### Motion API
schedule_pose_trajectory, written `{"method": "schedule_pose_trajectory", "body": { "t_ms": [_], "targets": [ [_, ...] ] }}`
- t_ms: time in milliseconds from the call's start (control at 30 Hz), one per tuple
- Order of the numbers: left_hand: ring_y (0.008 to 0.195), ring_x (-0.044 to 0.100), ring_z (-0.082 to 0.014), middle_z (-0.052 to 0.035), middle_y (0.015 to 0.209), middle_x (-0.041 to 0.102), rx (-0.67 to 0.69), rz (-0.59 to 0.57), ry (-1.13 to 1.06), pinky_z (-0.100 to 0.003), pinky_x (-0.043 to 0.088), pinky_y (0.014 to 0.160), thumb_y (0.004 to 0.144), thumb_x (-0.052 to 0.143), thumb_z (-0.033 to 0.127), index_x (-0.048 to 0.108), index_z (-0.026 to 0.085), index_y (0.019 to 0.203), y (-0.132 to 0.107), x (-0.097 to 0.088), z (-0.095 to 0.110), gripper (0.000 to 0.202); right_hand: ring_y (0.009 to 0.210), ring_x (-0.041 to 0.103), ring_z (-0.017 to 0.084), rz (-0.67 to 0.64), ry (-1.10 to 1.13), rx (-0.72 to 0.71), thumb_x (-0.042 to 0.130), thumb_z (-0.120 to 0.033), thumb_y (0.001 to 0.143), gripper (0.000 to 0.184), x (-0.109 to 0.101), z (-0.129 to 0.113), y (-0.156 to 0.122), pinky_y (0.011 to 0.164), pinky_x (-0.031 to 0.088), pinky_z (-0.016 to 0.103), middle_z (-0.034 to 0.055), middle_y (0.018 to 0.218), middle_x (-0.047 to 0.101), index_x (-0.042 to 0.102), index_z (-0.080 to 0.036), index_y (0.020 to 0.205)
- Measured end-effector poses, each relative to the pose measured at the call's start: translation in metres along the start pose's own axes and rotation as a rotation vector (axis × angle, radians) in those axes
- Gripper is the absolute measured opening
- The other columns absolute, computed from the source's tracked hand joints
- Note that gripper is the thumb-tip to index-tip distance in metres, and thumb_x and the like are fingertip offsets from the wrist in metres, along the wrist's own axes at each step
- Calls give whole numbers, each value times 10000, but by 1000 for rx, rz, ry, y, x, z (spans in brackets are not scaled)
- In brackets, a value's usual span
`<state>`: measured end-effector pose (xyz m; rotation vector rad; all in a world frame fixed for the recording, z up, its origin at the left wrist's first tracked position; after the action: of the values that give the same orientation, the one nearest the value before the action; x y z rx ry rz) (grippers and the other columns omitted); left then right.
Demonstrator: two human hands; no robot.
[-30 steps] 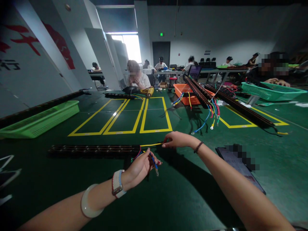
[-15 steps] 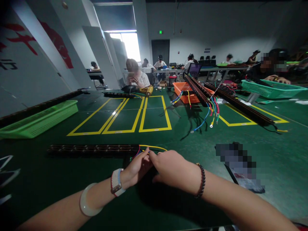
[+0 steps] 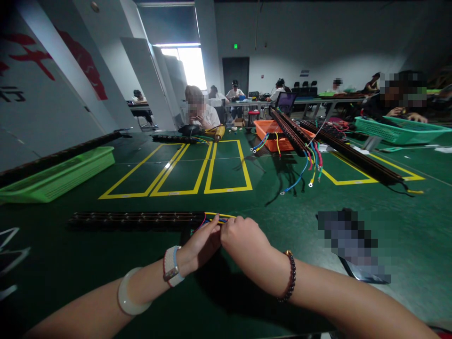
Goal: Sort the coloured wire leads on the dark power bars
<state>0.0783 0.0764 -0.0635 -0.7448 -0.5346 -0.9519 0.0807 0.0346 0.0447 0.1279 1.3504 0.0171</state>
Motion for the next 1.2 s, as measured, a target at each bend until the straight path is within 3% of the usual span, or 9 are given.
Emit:
{"method": "schedule_pose_trajectory", "body": {
  "t_ms": [133,300,433,533,833,1033,1200],
  "targets": [
    [822,610,-160,-80,814,656,-14,-39,-55,-270,438,810,869,505,348,621,103,790,1,5,1,283,693,579,194,-29,-1,23,512,-7,786,148,-8,11,4,496,385,246,127,794,603,621,-98,829],
    [762,618,-160,-59,774,654,1,16,-49,-304,455,803,854,536,318,607,120,789,-1,-1,3,220,723,585,217,-8,8,58,526,-14,774,141,-11,28,10,521,404,268,104,805,602,612,-109,830],
    [689,606,-158,-43,724,637,4,43,-34,-338,463,783,869,506,261,584,139,851,0,-6,0,146,697,596,215,-5,23,85,528,-11,759,145,-2,37,15,527,397,271,99,768,605,616,-107,823],
    [618,571,-140,-30,681,608,14,33,-3,-304,460,711,879,476,289,571,138,835,2,-6,-2,184,702,598,208,-20,35,84,529,-8,766,162,6,38,17,537,395,266,97,774,613,629,-109,843],
    [482,456,-91,-1,544,477,-77,60,198,-201,337,490,894,378,378,495,147,676,-2,-10,-6,339,646,589,164,-29,92,-109,554,-22,771,151,17,38,19,564,383,242,55,721,613,635,-136,827],
    [464,420,-87,7,514,444,-64,13,223,-205,340,509,890,381,408,481,153,662,-2,-6,-3,356,702,593,150,-45,200,-174,478,-95,863,215,13,46,20,614,404,236,63,787,631,654,-159,969],
    [419,372,-87,25,459,384,-70,-44,158,-226,357,524,910,334,354,437,161,634,-4,5,-2,351,768,582,141,-106,458,-307,474,-124,879,221,9,41,20,713,411,236,64,829,647,689,-143,926]
  ]
}}
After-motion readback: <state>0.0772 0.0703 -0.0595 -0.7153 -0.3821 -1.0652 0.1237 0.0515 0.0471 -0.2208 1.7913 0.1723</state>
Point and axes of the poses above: each hand's wrist, its own y-axis towards the middle knuckle, its own x-axis out of the palm, z = x × y, the point moved 10 cm from there along y, towards the middle knuckle
